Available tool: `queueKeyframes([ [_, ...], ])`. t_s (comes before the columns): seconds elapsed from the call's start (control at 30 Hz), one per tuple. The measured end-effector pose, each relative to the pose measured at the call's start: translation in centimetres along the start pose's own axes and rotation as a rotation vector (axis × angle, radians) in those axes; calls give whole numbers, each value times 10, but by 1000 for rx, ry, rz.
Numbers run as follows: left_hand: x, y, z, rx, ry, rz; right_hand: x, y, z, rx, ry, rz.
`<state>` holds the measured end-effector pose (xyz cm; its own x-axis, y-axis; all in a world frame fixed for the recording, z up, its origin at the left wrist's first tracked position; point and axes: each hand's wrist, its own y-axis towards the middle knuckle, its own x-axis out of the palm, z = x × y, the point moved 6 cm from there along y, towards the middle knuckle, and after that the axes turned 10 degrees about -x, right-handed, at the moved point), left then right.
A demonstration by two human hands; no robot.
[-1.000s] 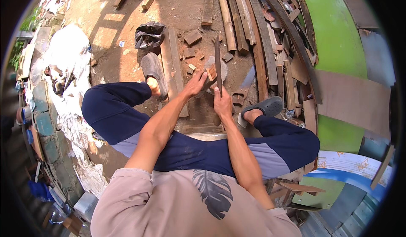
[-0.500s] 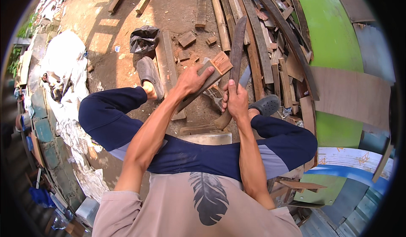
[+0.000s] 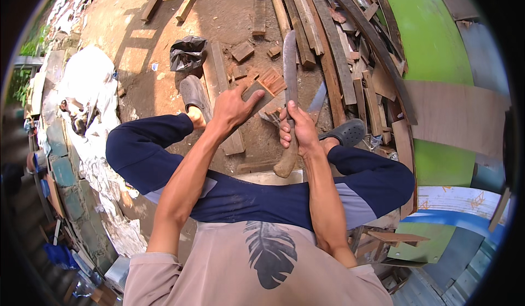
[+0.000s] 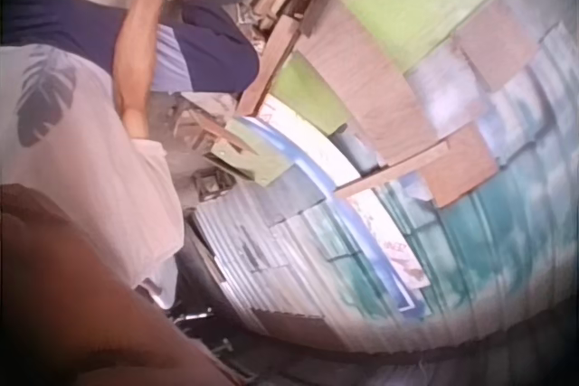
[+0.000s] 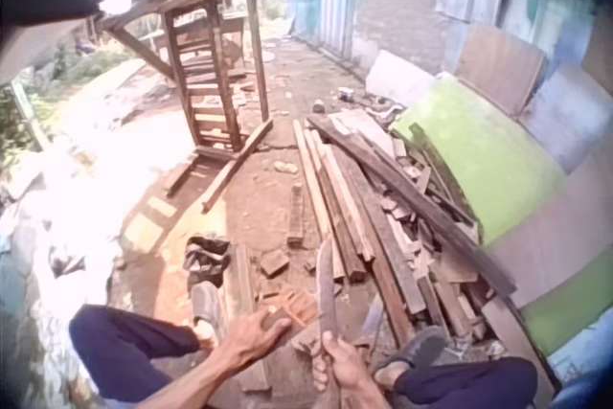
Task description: The person sits on the ground and uses a chisel and hammer to split and shape small wooden pieces. They repeatedly position the wood, strike with the hammer, and adjust the chisel to refine the shape.
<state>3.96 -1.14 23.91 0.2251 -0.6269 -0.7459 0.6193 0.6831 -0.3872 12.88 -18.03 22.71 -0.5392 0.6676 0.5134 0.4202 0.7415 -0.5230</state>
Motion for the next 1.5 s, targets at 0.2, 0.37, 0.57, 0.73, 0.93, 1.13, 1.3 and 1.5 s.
queueKeyframes([
  [0.2, 5, 7, -8, 67, -210, -34, -4, 8, 0, -372, -489, 79],
  [0.37, -5, 9, -3, 111, -259, -135, 6, -4, -4, -234, -238, -22],
  [0.57, 4, 16, -16, 81, -291, -259, 1, -3, -16, -302, -489, -90],
  [0.73, 11, 22, -32, 34, -293, -387, -4, 3, -29, -443, -832, -157],
  [0.93, -13, 16, -8, 135, -109, -73, 7, -6, -28, -178, -549, -18],
  [1.13, -10, 16, -4, 168, -67, -134, -7, 6, -13, -194, -634, -74],
  [1.3, -4, 20, -13, 109, -101, -106, -2, 5, -13, -44, -464, -119],
  [1.5, 14, 30, -21, -55, -196, -6, 16, -5, -10, 71, -327, -171],
])
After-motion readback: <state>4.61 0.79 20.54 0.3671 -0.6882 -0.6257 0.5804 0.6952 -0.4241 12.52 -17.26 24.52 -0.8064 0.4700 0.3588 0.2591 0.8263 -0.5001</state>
